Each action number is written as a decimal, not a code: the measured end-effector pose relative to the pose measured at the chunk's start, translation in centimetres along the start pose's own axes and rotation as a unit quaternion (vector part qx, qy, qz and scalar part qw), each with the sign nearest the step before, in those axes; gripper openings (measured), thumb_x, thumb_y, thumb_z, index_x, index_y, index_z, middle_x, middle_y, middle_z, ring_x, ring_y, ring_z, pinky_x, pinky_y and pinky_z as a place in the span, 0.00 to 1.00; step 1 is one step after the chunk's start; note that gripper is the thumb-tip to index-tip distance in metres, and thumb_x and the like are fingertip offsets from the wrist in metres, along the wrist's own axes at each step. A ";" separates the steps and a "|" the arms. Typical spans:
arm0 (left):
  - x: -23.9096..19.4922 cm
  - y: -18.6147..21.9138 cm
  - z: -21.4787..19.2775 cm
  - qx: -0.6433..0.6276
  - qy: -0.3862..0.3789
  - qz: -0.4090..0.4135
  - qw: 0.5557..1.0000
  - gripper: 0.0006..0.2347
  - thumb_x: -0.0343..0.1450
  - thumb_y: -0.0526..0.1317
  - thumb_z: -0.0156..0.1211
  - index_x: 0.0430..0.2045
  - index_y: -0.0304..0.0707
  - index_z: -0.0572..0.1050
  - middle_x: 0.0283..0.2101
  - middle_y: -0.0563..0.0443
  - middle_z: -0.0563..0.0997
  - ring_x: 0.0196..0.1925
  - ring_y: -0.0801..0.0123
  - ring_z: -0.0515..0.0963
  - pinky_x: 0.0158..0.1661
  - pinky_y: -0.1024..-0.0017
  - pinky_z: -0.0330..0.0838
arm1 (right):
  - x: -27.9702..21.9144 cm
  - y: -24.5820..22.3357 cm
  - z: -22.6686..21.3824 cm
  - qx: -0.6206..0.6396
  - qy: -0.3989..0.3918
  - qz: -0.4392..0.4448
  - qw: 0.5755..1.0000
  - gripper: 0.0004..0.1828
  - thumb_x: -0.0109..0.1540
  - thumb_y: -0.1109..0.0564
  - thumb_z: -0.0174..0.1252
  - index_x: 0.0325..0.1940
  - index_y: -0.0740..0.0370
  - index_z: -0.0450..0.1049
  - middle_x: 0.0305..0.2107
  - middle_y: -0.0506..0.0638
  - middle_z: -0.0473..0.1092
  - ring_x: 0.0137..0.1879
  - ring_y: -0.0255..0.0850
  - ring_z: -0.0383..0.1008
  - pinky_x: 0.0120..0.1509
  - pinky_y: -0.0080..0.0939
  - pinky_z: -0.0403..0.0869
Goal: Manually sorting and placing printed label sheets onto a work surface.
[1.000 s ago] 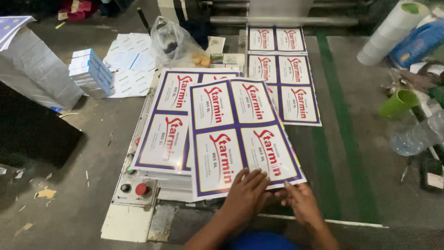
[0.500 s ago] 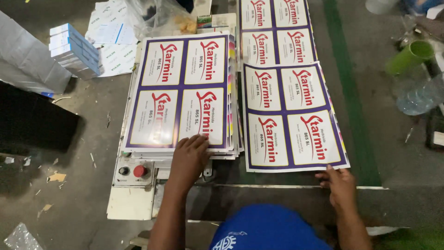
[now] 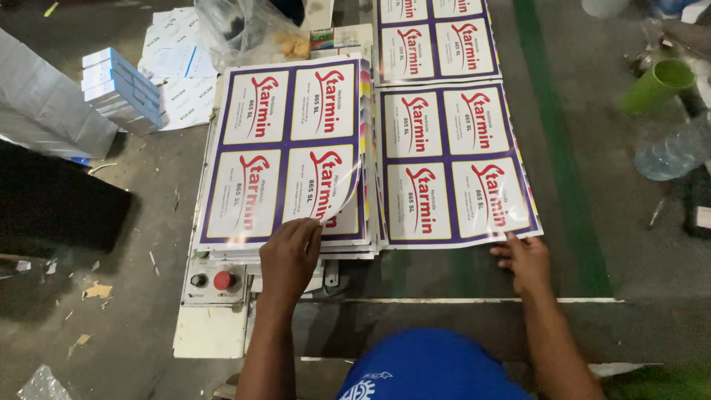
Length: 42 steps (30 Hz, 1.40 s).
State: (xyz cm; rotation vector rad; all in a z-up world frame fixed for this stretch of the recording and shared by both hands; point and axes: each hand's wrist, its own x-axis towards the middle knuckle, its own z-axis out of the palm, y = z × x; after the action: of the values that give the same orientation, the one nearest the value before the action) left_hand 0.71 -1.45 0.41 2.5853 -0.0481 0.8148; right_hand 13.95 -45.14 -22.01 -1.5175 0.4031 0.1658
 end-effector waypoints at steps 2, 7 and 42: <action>0.0 0.2 -0.1 0.002 0.019 -0.010 1.000 0.05 0.69 0.33 0.66 0.36 0.35 0.81 0.40 0.45 0.85 0.42 0.55 0.85 0.40 0.62 0.79 | 0.2 -1.9 1.5 0.000 0.010 0.016 1.000 0.14 0.71 0.53 0.54 0.56 0.64 0.71 0.42 0.55 0.76 0.38 0.42 0.79 0.33 0.39 0.72; 0.1 2.0 -0.7 -0.013 0.055 0.005 0.998 0.06 0.68 0.31 0.67 0.36 0.35 0.81 0.40 0.44 0.84 0.41 0.55 0.85 0.41 0.63 0.79 | -1.0 -2.9 1.7 -0.005 -0.009 0.047 0.999 0.18 0.70 0.52 0.52 0.62 0.62 0.69 0.43 0.57 0.77 0.40 0.41 0.79 0.35 0.39 0.74; -0.1 -1.5 1.7 0.050 -0.182 0.055 0.981 0.21 0.63 0.45 0.69 0.46 0.30 0.80 0.58 0.44 0.79 0.64 0.51 0.73 0.58 0.53 0.65 | -8.1 3.4 -9.0 0.005 0.017 0.027 0.999 0.13 0.70 0.55 0.54 0.57 0.63 0.72 0.38 0.53 0.77 0.35 0.42 0.77 0.32 0.39 0.70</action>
State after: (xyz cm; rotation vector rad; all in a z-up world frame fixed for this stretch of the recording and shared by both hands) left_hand 1.82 -0.84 -1.46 2.8158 -0.2670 0.3788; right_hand 3.88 -52.64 -22.29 -1.5022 0.4729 0.1807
